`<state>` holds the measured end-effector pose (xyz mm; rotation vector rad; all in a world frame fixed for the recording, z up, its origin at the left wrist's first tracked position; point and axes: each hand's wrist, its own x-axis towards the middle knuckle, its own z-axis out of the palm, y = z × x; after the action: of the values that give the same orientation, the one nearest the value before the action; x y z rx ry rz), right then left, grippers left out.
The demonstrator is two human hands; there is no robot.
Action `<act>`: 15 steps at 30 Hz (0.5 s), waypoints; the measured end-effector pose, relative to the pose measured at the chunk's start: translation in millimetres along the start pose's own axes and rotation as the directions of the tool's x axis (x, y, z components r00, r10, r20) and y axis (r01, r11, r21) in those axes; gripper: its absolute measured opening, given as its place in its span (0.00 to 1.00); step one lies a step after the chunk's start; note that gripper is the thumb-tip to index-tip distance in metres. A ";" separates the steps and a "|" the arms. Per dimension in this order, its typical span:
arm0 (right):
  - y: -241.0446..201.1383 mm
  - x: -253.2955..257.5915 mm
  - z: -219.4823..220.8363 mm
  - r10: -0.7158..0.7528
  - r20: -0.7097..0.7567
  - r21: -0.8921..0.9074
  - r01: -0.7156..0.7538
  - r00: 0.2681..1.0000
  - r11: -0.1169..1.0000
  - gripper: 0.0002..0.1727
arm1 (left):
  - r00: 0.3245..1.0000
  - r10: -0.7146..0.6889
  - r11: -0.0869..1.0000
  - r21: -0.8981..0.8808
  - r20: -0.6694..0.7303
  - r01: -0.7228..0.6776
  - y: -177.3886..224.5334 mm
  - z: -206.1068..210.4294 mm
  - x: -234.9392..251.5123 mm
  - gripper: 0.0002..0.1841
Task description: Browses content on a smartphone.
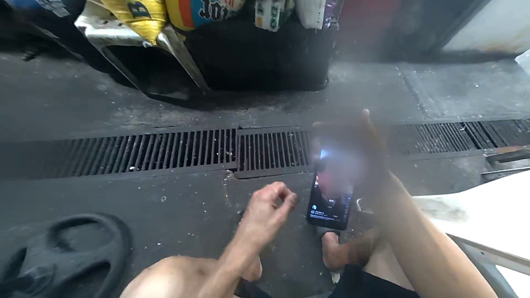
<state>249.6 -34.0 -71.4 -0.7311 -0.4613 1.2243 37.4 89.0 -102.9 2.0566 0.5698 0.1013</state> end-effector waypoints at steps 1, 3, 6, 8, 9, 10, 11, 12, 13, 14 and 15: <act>1.7 0.4 0.0 0.008 0.009 0.016 -0.008 1.000 1.000 0.49 | 0.999 -0.017 0.997 -0.077 0.037 0.020 3.0 4.5 -0.3 0.10; 5.8 0.0 -3.6 0.039 0.042 0.030 -0.041 0.998 0.999 0.49 | 0.998 0.050 0.998 0.045 0.042 -0.052 -9.8 11.9 3.0 0.11; 7.6 0.0 -6.3 0.053 0.048 0.024 -0.054 0.997 0.998 0.50 | 0.989 0.009 0.919 0.388 0.147 -0.066 -21.8 14.8 6.9 0.13; 7.2 2.4 -4.2 0.033 0.026 0.024 -0.033 0.999 0.999 0.50 | 0.941 -0.091 0.878 0.473 0.325 -0.078 -22.3 22.7 4.2 0.16; 8.6 3.1 -4.7 0.024 0.012 0.030 -0.024 1.000 0.999 0.50 | 0.893 -0.139 0.873 0.479 0.428 -0.094 -21.0 32.4 0.3 0.18; 10.5 3.3 -6.1 0.019 0.003 0.040 -0.019 1.000 0.999 0.51 | 0.827 -0.178 0.871 0.476 0.534 -0.120 -19.8 45.2 -4.4 0.21; 12.2 4.9 -8.7 0.016 0.009 0.052 -0.016 1.000 0.998 0.51 | 0.734 -0.213 0.873 0.464 0.644 -0.153 -19.0 59.6 -9.0 0.24; 14.3 7.3 -11.9 0.008 0.025 0.067 -0.010 1.000 0.998 0.51 | 0.640 -0.228 0.882 0.434 0.734 -0.184 -21.0 75.6 -14.9 0.26; 17.3 9.8 -15.2 -0.002 0.044 0.085 -0.002 0.999 0.996 0.50 | 0.557 -0.221 0.900 0.387 0.801 -0.200 -25.4 92.2 -22.3 0.26; 18.8 11.2 -16.1 -0.004 0.046 0.089 0.000 0.999 0.996 0.50 | 0.496 -0.181 0.928 0.315 0.849 -0.201 -32.9 109.6 -31.0 0.26; 16.5 10.8 -13.0 0.018 0.025 0.065 -0.020 1.000 0.998 0.50 | 0.447 -0.131 0.958 0.229 0.885 -0.173 -41.3 127.6 -40.2 0.26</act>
<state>250.4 -24.4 -92.9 -0.6671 -0.4338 1.2616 24.7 -12.1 -199.0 2.0238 -0.1556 -1.1019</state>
